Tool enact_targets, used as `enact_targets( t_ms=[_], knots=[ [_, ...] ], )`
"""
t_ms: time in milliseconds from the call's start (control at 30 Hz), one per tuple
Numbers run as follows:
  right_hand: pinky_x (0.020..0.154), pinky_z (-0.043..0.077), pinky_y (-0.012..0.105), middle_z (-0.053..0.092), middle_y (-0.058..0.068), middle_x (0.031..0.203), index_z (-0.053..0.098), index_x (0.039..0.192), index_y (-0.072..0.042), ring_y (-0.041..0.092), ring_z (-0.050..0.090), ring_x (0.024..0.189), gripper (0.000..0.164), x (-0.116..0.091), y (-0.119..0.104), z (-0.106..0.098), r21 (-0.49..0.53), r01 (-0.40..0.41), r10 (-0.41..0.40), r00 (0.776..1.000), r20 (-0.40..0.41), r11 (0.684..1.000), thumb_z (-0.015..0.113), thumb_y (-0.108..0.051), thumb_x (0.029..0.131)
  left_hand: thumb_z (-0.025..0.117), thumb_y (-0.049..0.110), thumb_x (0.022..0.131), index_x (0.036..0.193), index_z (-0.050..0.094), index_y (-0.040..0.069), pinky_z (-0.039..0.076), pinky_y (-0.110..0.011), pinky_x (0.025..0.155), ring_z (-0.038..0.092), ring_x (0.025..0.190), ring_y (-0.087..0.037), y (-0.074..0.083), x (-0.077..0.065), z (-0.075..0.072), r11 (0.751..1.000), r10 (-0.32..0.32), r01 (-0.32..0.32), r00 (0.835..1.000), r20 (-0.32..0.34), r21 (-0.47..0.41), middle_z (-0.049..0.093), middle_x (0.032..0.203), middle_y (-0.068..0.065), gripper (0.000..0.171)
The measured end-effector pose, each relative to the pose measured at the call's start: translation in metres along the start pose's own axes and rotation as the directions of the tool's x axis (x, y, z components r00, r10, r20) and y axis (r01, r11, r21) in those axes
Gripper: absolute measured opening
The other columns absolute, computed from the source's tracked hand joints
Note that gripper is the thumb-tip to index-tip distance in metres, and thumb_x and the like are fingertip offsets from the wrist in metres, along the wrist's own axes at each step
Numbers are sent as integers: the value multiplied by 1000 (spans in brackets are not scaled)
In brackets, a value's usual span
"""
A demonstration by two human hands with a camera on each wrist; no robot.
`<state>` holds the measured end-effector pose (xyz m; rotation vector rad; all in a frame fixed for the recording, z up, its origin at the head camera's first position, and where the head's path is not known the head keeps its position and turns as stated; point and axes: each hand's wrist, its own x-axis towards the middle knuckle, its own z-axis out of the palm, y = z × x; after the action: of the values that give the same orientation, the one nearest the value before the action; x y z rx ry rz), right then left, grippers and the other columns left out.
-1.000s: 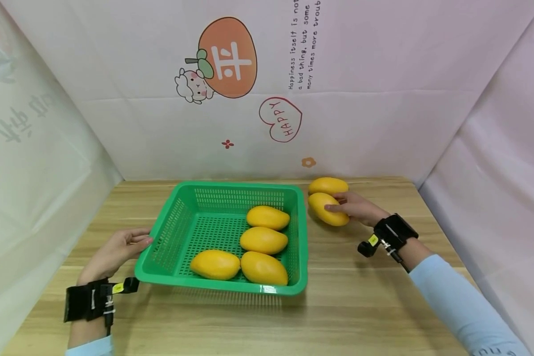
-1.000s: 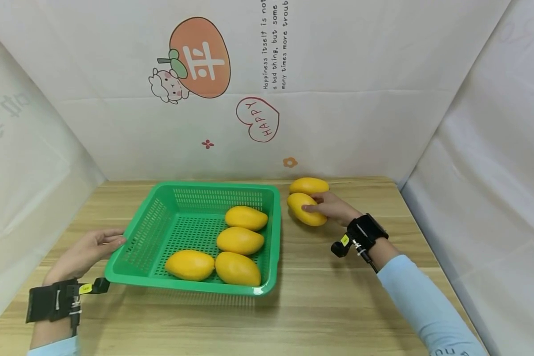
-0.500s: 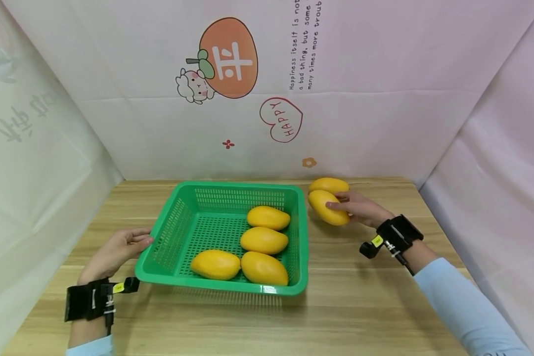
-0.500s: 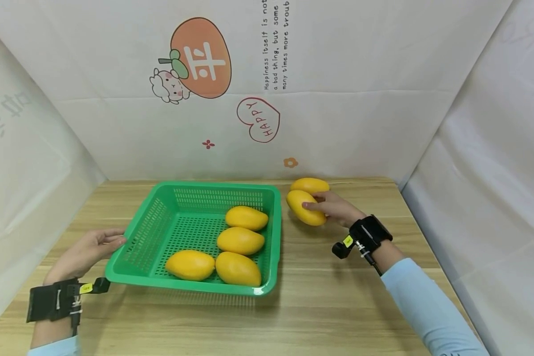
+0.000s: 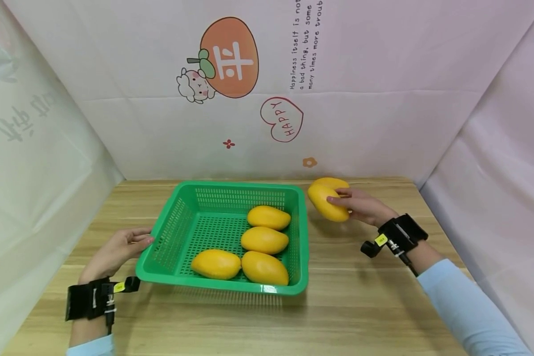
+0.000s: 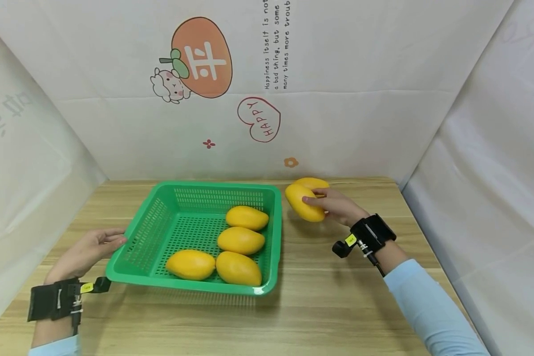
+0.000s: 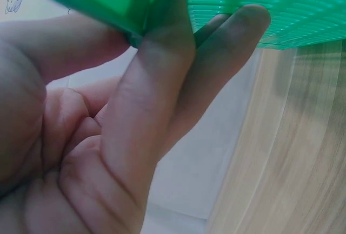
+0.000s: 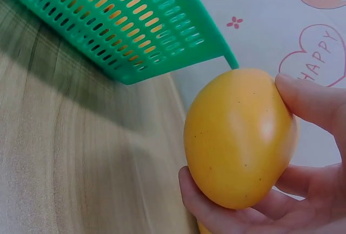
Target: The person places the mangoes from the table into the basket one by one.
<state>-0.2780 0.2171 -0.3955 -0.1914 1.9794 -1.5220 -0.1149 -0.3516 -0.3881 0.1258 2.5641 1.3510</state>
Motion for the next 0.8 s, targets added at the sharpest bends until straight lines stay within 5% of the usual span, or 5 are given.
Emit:
enact_targets(
  t_ms=[800],
  knots=[
    [87, 54, 37, 27, 24, 140, 8, 149, -2, 19, 55, 100, 82, -8, -18, 10, 37, 27, -28, 999, 28, 999, 58, -34, 93, 51, 31, 97, 137, 35, -12, 56, -33, 83, 55, 112, -39, -1, 1, 0, 1000, -10, 10, 1000, -5, -19, 50, 128, -31, 61]
  ],
)
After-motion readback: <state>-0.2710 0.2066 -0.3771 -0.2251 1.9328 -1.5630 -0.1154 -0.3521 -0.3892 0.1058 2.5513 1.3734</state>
